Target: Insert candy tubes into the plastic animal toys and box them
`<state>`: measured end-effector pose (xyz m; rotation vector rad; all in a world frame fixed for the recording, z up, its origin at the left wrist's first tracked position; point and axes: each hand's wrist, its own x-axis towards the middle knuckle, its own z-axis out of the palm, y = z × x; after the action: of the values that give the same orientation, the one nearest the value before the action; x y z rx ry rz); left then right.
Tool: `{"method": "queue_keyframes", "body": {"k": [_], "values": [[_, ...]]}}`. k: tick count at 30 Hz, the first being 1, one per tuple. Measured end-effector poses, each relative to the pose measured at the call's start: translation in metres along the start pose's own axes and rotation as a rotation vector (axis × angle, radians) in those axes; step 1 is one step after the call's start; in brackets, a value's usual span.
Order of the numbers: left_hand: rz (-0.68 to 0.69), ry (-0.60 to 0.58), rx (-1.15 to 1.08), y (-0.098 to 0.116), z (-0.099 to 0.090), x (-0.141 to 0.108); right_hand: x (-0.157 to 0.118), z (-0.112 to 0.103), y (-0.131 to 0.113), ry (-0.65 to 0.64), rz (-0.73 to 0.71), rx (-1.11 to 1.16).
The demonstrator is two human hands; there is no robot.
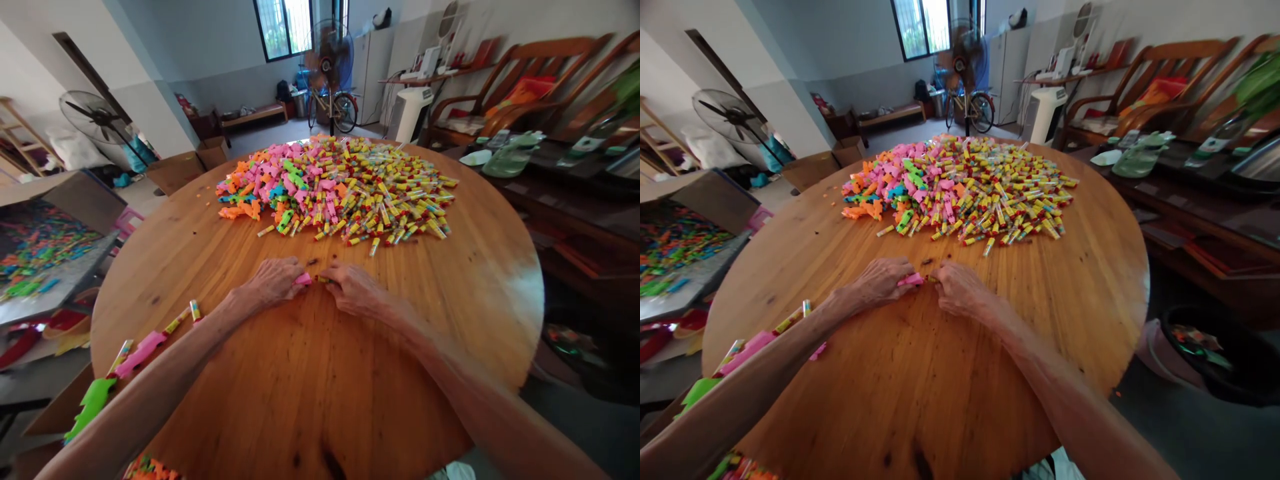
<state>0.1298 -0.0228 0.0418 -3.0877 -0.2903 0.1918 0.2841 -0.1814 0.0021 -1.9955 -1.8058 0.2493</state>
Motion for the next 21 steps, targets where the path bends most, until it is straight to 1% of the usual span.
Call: {"method": "queue_keyframes", "body": {"k": [4, 8, 14, 21], "values": [[0.016, 0.073, -0.024, -0.003, 0.011, -0.002, 0.001, 0.002, 0.000, -0.006, -0.026, -0.026], [0.075, 0.161, -0.042, -0.005, 0.018, -0.002, 0.002, 0.003, 0.000, -0.019, -0.032, -0.044], [0.137, 0.211, -0.082, -0.010, 0.024, 0.001, 0.002, 0.001, -0.006, -0.072, -0.031, -0.093], [0.219, 0.298, -0.177, -0.012, 0.037, -0.001, 0.001, 0.000, -0.017, -0.119, -0.029, -0.299]]}}
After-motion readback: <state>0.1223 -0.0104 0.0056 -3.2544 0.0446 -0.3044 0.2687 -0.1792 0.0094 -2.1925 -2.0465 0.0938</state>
